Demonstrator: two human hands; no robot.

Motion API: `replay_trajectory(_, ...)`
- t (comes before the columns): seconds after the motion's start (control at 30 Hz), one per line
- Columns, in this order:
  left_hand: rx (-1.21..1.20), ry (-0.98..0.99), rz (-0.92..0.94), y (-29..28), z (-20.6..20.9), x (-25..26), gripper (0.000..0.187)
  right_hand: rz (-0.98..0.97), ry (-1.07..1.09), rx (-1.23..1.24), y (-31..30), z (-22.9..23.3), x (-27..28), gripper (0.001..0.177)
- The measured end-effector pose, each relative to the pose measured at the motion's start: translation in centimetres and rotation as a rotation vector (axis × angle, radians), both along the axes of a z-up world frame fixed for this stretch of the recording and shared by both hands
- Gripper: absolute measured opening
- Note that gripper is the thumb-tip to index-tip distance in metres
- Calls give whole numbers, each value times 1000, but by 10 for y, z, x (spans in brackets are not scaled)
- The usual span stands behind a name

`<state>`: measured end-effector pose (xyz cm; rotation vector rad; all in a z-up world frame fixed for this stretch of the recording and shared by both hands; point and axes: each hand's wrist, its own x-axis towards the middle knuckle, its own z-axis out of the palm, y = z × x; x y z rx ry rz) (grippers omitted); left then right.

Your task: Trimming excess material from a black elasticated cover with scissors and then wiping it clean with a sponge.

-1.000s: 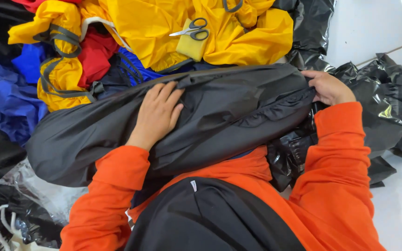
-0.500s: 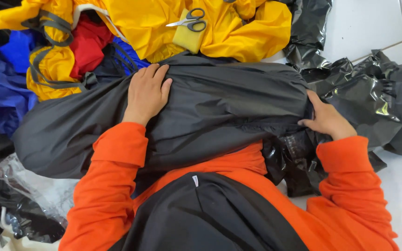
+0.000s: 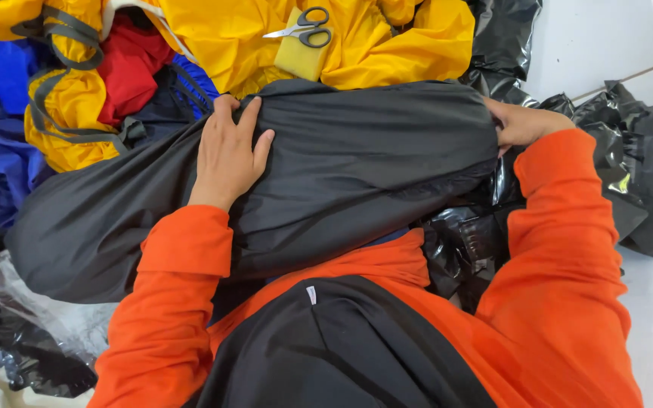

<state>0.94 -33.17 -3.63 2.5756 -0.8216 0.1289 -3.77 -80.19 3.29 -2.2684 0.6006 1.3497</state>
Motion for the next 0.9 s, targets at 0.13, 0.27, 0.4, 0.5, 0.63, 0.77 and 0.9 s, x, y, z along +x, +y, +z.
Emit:
replay_trajectory(0.13,42,-41,57,-1,-13,6,48,-104,4,409,-50,-70,-1,104)
replay_trajectory(0.27,93,-64,69,1,-13,4,48,-94,-10,339,-49,-69,-24,62)
replay_trajectory(0.4,106,-56,43,4,-12,-4,54,26,-127,170,-44,-71,-83,85)
replay_trajectory(0.5,107,-113,26,10,-18,-6,55,-50,-630,-24,-65,-130,-146,32)
replay_trajectory(0.63,62,-71,19,10,-15,-9,58,158,-1385,-265,-65,-174,-196,28)
replay_trajectory(0.77,20,-82,33,11,-15,-7,58,494,-1607,-267,-15,-149,-208,23)
replay_trajectory(0.9,-15,-79,48,7,-24,-4,58,752,-1751,-77,76,-90,-191,34)
